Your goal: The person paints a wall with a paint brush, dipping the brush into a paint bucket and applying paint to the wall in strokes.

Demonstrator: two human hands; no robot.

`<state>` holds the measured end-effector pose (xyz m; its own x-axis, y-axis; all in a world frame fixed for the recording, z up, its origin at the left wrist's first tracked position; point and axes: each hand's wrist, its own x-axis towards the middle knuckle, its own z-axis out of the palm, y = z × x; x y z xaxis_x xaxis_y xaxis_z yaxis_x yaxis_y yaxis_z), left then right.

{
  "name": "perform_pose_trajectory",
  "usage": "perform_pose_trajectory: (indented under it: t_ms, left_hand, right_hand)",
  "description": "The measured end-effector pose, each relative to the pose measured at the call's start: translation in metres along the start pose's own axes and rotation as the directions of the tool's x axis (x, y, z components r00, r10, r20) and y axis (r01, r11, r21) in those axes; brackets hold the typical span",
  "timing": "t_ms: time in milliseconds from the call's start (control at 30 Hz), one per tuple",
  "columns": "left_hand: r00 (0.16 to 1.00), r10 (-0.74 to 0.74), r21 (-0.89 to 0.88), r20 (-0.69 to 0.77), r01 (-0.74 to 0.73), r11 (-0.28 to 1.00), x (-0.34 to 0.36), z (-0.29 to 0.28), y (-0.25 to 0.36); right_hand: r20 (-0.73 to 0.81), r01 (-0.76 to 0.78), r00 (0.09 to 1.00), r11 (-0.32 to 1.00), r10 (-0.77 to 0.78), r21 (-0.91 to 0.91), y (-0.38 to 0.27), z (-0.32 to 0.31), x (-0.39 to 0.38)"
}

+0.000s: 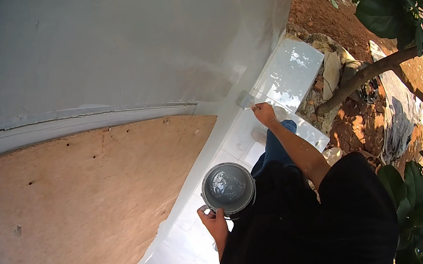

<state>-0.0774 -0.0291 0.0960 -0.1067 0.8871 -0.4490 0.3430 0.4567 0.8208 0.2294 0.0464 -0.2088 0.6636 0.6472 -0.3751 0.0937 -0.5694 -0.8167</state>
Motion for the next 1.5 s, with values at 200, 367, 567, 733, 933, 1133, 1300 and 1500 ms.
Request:
perform_pose_trajectory:
  t_ms: [200, 367, 567, 733, 933, 1133, 1300, 1500]
  left_hand:
    - [0.998, -0.025, 0.01, -0.057, 0.025, 1.0, -0.003, -0.009, -0.01]
    - [0.999, -0.02, 0.013, -0.037, 0.02, 1.0, -0.002, -0.007, -0.005]
    - [1.0, -0.023, 0.002, -0.004, 0.023, 1.0, -0.001, 0.0, -0.002]
    - [0.998, -0.041, 0.008, -0.054, 0.042, 0.999, -0.001, -0.005, -0.006]
    - [1.0, -0.028, -0.039, -0.012, 0.027, 0.999, 0.004, 0.002, 0.001]
    - [1.0, -0.009, -0.057, -0.019, 0.008, 0.998, 0.002, -0.003, -0.003]
    - [1.0, 0.006, -0.042, 0.007, -0.005, 0.999, 0.003, 0.003, -0.003]
    - [1.0, -0.002, 0.015, 0.01, 0.002, 1.0, 0.001, 0.001, -0.001]
  right_hand:
    - [0.157, -0.025, 0.988, 0.994, 0.008, 0.109, -0.091, -0.018, -0.025]
    - [0.278, -0.226, 0.952, 0.911, 0.131, 0.344, -0.054, -0.03, -0.052]
    - [0.049, -0.025, 0.999, 0.999, 0.023, 0.036, -0.067, 0.002, -0.003]
    - [0.398, -0.271, 0.912, 0.871, 0.097, 0.41, -0.094, -0.054, -0.059]
    - [0.205, -0.293, 0.948, 0.92, 0.244, 0.259, -0.077, -0.01, -0.026]
    - [0.408, -0.317, 0.909, 0.774, 0.083, 0.548, -0.156, -0.089, -0.082]
    - [0.358, -0.397, 0.898, 0.821, 0.255, 0.41, -0.117, -0.054, -0.047]
    - [0.217, -0.22, 0.964, 0.923, 0.155, 0.315, -0.159, -0.057, -0.056]
